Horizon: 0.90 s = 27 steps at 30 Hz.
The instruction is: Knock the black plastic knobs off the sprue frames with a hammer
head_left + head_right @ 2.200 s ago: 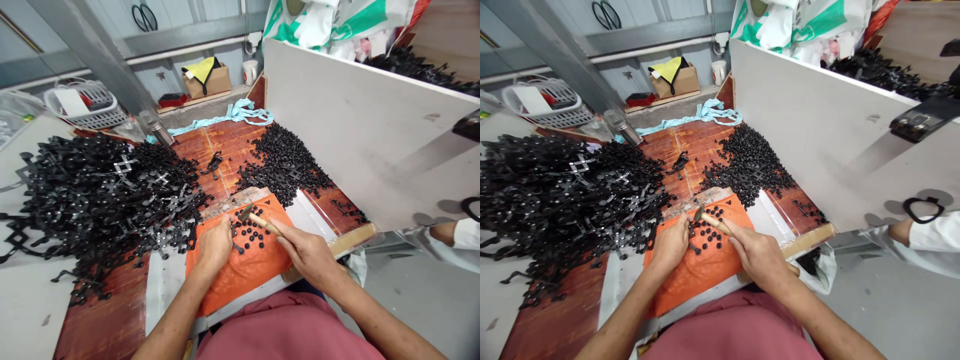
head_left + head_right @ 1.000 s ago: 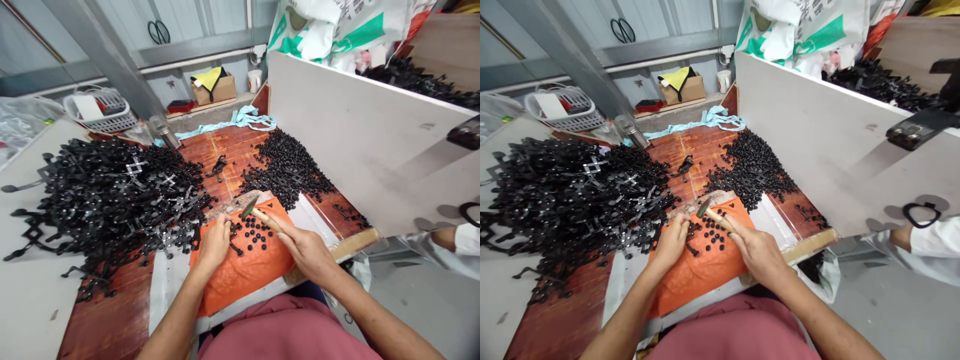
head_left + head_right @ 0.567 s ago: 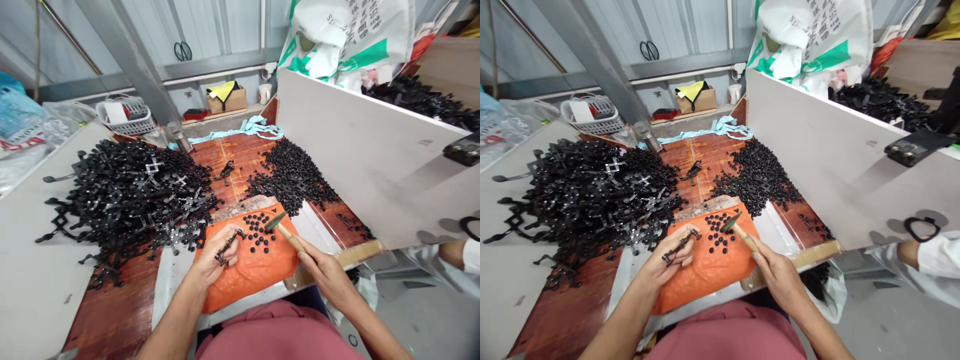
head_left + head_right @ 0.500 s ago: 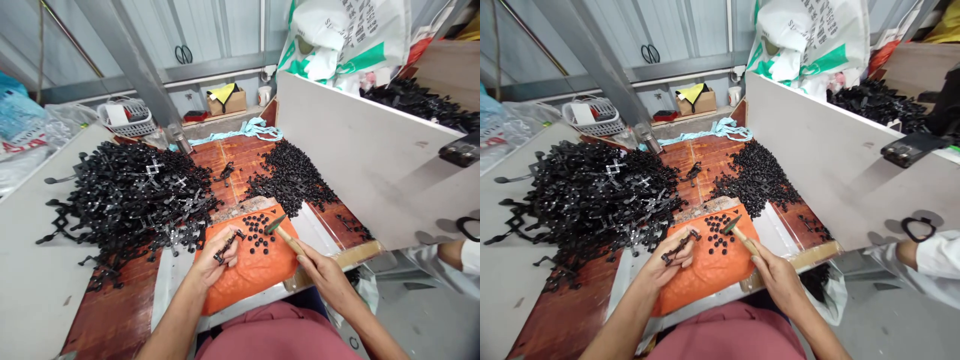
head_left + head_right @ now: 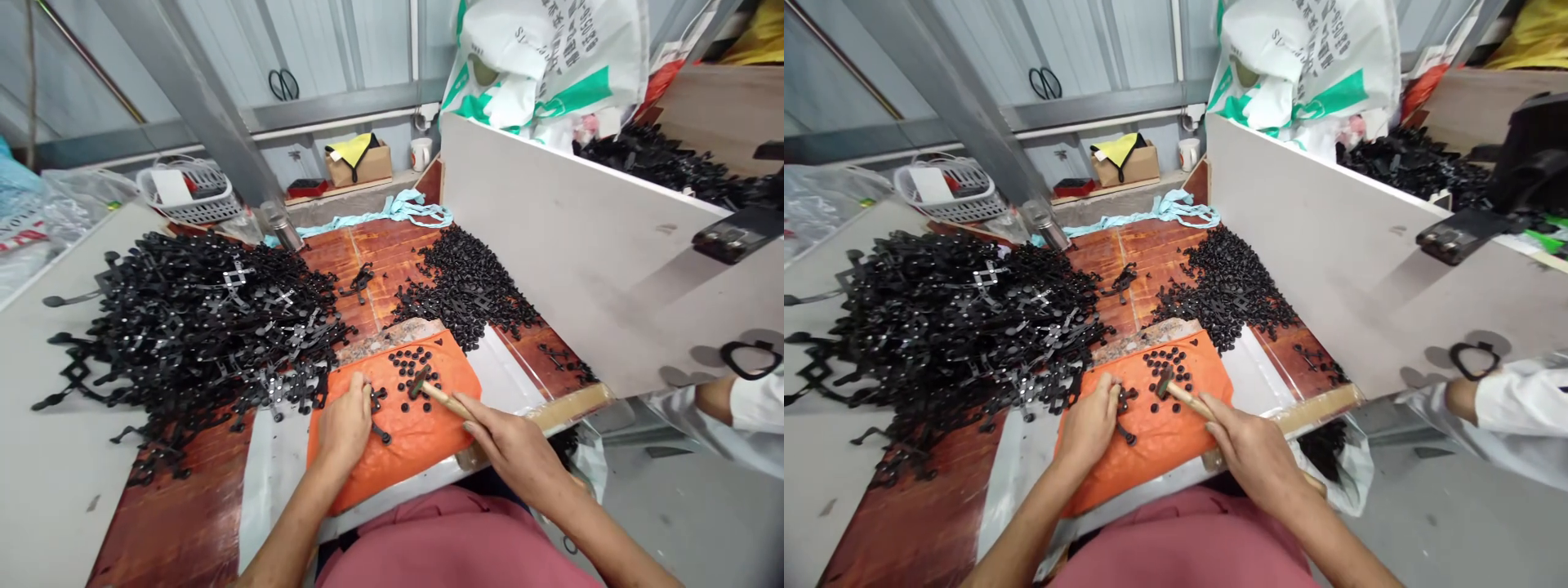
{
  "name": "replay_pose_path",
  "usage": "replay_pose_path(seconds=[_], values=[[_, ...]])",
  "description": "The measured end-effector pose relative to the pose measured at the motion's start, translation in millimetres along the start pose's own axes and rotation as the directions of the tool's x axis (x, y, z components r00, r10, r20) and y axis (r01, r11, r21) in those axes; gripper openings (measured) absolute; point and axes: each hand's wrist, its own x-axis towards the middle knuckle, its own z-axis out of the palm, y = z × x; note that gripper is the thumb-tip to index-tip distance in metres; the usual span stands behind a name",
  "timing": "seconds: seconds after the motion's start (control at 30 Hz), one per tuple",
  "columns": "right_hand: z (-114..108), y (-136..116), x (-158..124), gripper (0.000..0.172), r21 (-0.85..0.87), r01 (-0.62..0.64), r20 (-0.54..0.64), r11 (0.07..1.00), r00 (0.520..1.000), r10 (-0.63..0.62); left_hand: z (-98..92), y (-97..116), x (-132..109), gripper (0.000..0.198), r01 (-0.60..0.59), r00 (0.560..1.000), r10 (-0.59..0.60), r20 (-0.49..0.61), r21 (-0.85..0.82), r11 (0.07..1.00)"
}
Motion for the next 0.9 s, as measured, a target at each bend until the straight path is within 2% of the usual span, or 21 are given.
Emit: replay_pose_path(seconds=[0.1,0.17,0.23,0.37,0.5,0.6,0.67,0.73,0.8,0.87,0.9], values=[[-0.9,-16.7,10.4,0.049,-0.061,0.092,-0.043,0.994,0.995,-0.094,-1.3,3.5,-0.7,0.032,0.017,1.000,-0.020,0.014,0.156,0.988],[0.0,-27.9,18.5,0.050,-0.060,0.154,-0.109,0.986,0.981,-0.159,-1.7,4.2,-0.9,0.031,0.014,1.000,-0.018,0.019,0.165,0.986],[2.5,-36.3,26.5,0.051,-0.090,0.181,-0.111,0.979,0.975,-0.190,-1.3,3.7,-0.9,0.030,0.006,1.000,-0.009,0.021,0.145,0.989],[6.8,-40.4,36.3,0.049,-0.235,0.169,0.029,0.957,0.985,-0.167,1.0,2.1,0.3,0.029,-0.002,1.000,-0.001,0.027,0.109,0.994],[8.0,-37.5,36.2,0.052,-0.131,0.176,-0.059,0.976,0.981,-0.185,-0.1,1.6,0.9,0.031,0.006,0.999,-0.011,0.035,0.145,0.989],[8.7,-39.9,34.5,0.051,-0.189,0.129,0.034,0.974,0.992,-0.124,-2.3,1.4,-1.2,0.033,-0.002,0.998,-0.004,0.056,0.116,0.993],[6.5,-43.0,34.4,0.052,-0.142,0.126,0.057,0.982,0.991,-0.119,-1.3,0.1,-2.7,0.035,-0.004,0.997,-0.004,0.080,0.108,0.994],[0.6,-44.3,36.0,0.053,0.011,0.140,-0.001,0.990,0.990,-0.140,0.9,-3.7,-1.3,0.037,-0.022,0.995,0.017,0.098,0.058,0.998],[-7.6,-41.0,40.0,0.051,0.151,0.138,-0.062,0.979,0.990,-0.130,-1.1,-11.7,5.6,0.038,-0.108,0.988,0.118,0.098,-0.102,0.989],[-15.5,-31.1,47.3,0.037,0.171,0.070,-0.088,0.983,0.995,-0.055,-15.3,-25.8,18.8,0.037,-0.233,0.965,0.258,0.058,-0.272,0.934],[-19.0,-23.5,52.7,0.026,0.147,0.023,-0.097,0.989,0.995,-0.009,-28.4,-35.5,27.2,0.037,-0.287,0.952,0.305,0.007,-0.321,0.903]])
